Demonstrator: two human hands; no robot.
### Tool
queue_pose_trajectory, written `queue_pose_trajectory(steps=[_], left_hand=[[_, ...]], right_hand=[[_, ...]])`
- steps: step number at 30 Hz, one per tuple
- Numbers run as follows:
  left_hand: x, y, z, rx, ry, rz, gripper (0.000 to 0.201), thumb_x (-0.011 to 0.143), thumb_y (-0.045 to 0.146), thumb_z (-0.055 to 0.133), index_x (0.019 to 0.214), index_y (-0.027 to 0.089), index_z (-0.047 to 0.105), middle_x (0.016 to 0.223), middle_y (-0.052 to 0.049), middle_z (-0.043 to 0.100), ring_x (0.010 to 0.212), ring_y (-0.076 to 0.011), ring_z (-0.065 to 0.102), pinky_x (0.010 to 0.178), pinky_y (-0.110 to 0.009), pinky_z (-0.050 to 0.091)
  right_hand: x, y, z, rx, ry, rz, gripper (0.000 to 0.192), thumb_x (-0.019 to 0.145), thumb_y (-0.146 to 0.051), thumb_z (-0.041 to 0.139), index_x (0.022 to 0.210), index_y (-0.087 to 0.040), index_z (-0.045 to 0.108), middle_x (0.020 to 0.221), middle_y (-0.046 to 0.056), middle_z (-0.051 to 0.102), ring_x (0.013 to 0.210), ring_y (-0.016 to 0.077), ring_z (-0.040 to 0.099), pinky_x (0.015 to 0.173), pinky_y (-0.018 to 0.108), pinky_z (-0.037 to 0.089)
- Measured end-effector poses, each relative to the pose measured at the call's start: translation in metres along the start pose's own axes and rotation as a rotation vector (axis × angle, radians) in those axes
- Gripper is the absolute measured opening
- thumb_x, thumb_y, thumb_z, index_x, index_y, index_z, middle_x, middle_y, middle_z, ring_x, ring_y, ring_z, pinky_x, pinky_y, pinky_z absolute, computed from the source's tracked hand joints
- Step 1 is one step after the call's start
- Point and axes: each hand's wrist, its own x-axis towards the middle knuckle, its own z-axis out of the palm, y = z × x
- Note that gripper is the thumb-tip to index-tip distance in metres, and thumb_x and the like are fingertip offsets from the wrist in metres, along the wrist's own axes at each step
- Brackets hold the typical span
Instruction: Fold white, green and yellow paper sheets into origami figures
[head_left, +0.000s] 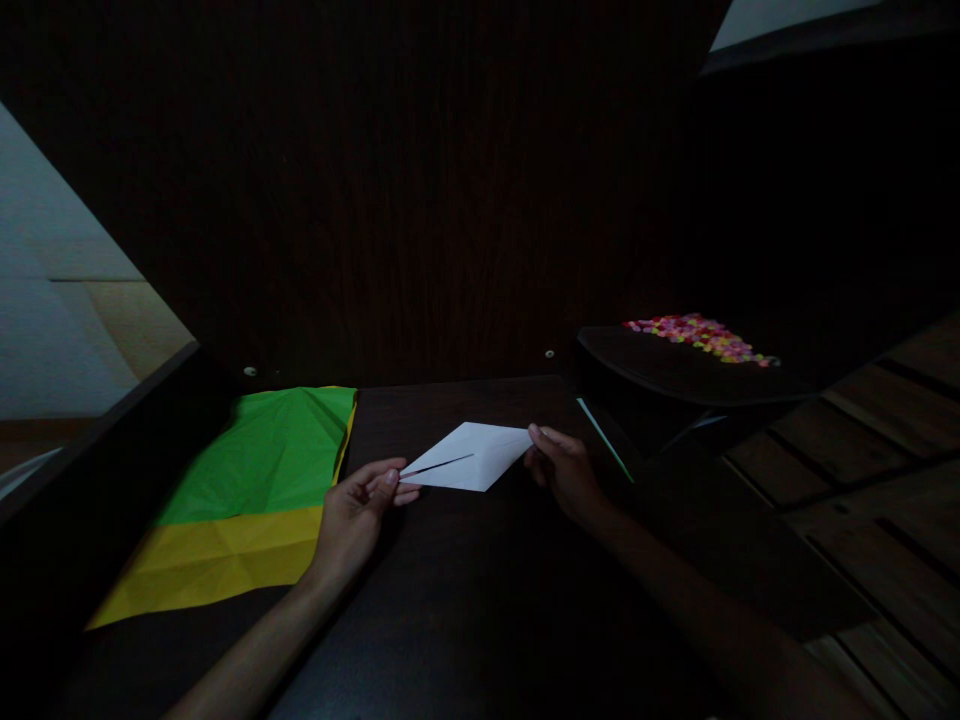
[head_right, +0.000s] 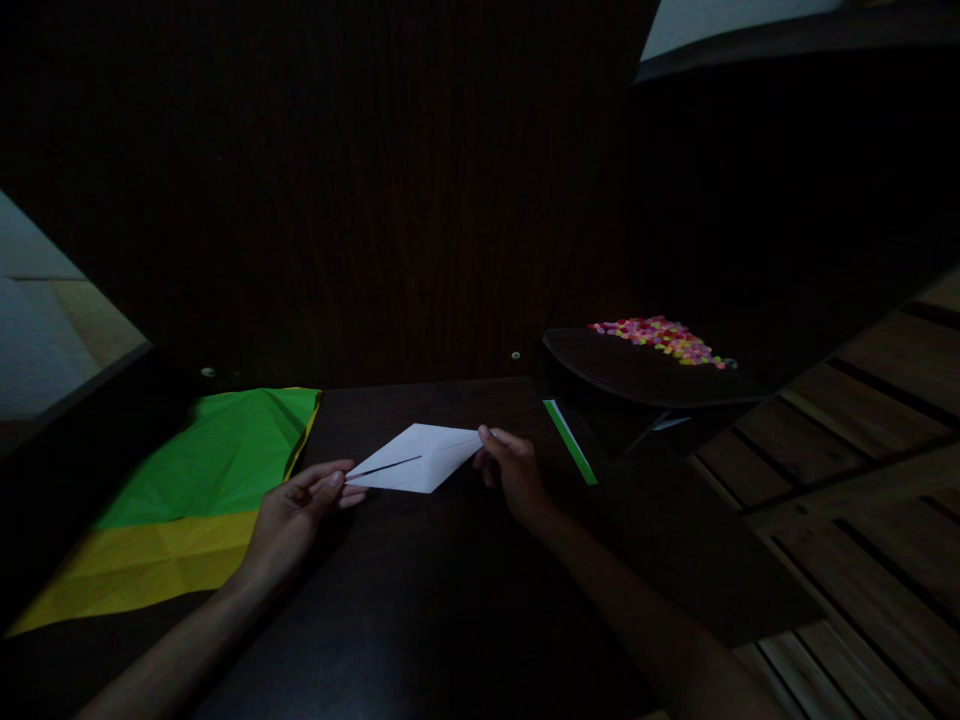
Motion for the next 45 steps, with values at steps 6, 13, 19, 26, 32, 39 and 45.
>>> queue_pose_trajectory(steps=[6, 13, 19, 26, 32, 39, 45], left_hand=[[-0.001, 0.001, 0.001, -0.056, 0.001, 0.006, 0.050, 0.068, 0.045, 0.076, 0.102, 0.010, 0.064, 0.078, -0.009, 0.076, 0.080, -0.0273, 0.073, 0.083, -0.040, 0.057], [0.001, 0.000, 0.002, -0.213, -0.054, -0.059, 0.046, 0.081, 0.048, 0.061, 0.105, 0.009, 0.063, 0.085, -0.011, 0.075, 0.082, -0.0269, 0.072, 0.075, -0.040, 0.059], [-0.005, 0.000, 0.007, 0.020, -0.159, -0.058, 0.045, 0.071, 0.043, 0.075, 0.101, 0.010, 0.068, 0.093, -0.010, 0.075, 0.073, -0.0240, 0.072, 0.068, -0.035, 0.060], [-0.008, -0.005, 0.006, 0.097, -0.288, -0.062, 0.040, 0.072, 0.043, 0.074, 0.097, 0.013, 0.072, 0.088, -0.010, 0.076, 0.075, -0.0233, 0.072, 0.067, -0.033, 0.060], [-0.006, -0.007, 0.005, 0.100, -0.340, -0.039, 0.042, 0.073, 0.048, 0.071, 0.099, 0.014, 0.073, 0.096, -0.011, 0.075, 0.082, -0.0270, 0.072, 0.072, -0.038, 0.060], [-0.005, -0.009, 0.003, 0.080, -0.391, -0.045, 0.042, 0.076, 0.046, 0.069, 0.103, 0.015, 0.072, 0.103, -0.011, 0.074, 0.088, -0.0275, 0.070, 0.078, -0.042, 0.058], [-0.007, -0.004, 0.005, 0.060, -0.351, -0.074, 0.047, 0.073, 0.048, 0.071, 0.103, 0.013, 0.071, 0.105, -0.013, 0.073, 0.089, -0.0285, 0.071, 0.077, -0.041, 0.059]], right_hand=[[-0.001, -0.001, 0.002, -0.012, -0.002, 0.004, 0.041, 0.081, -0.050, 0.060, 0.057, -0.017, 0.057, 0.052, -0.001, 0.055, 0.035, 0.0071, 0.041, 0.034, 0.021, 0.025], [-0.002, 0.003, 0.003, -0.041, -0.031, 0.002, 0.044, 0.083, -0.052, 0.058, 0.057, -0.017, 0.056, 0.050, -0.001, 0.055, 0.033, 0.0063, 0.040, 0.033, 0.021, 0.025], [-0.004, 0.003, 0.004, -0.053, -0.043, 0.003, 0.042, 0.083, -0.051, 0.058, 0.059, -0.017, 0.056, 0.052, -0.002, 0.056, 0.034, 0.0067, 0.042, 0.034, 0.021, 0.027], [-0.004, -0.001, 0.003, -0.038, -0.021, 0.020, 0.043, 0.081, -0.053, 0.060, 0.056, -0.017, 0.055, 0.049, -0.002, 0.054, 0.035, 0.0073, 0.042, 0.034, 0.021, 0.028], [0.000, 0.001, 0.001, 0.020, -0.007, 0.043, 0.043, 0.079, -0.054, 0.061, 0.057, -0.018, 0.055, 0.047, -0.001, 0.054, 0.034, 0.0082, 0.041, 0.033, 0.021, 0.027], [0.001, 0.000, 0.001, 0.090, 0.023, 0.077, 0.044, 0.076, -0.054, 0.064, 0.053, -0.017, 0.054, 0.044, -0.001, 0.054, 0.034, 0.0083, 0.042, 0.032, 0.020, 0.027], [0.002, 0.000, 0.002, 0.118, 0.049, 0.120, 0.052, 0.077, -0.064, 0.056, 0.055, -0.017, 0.054, 0.044, 0.001, 0.054, 0.034, 0.0094, 0.043, 0.032, 0.021, 0.028]])
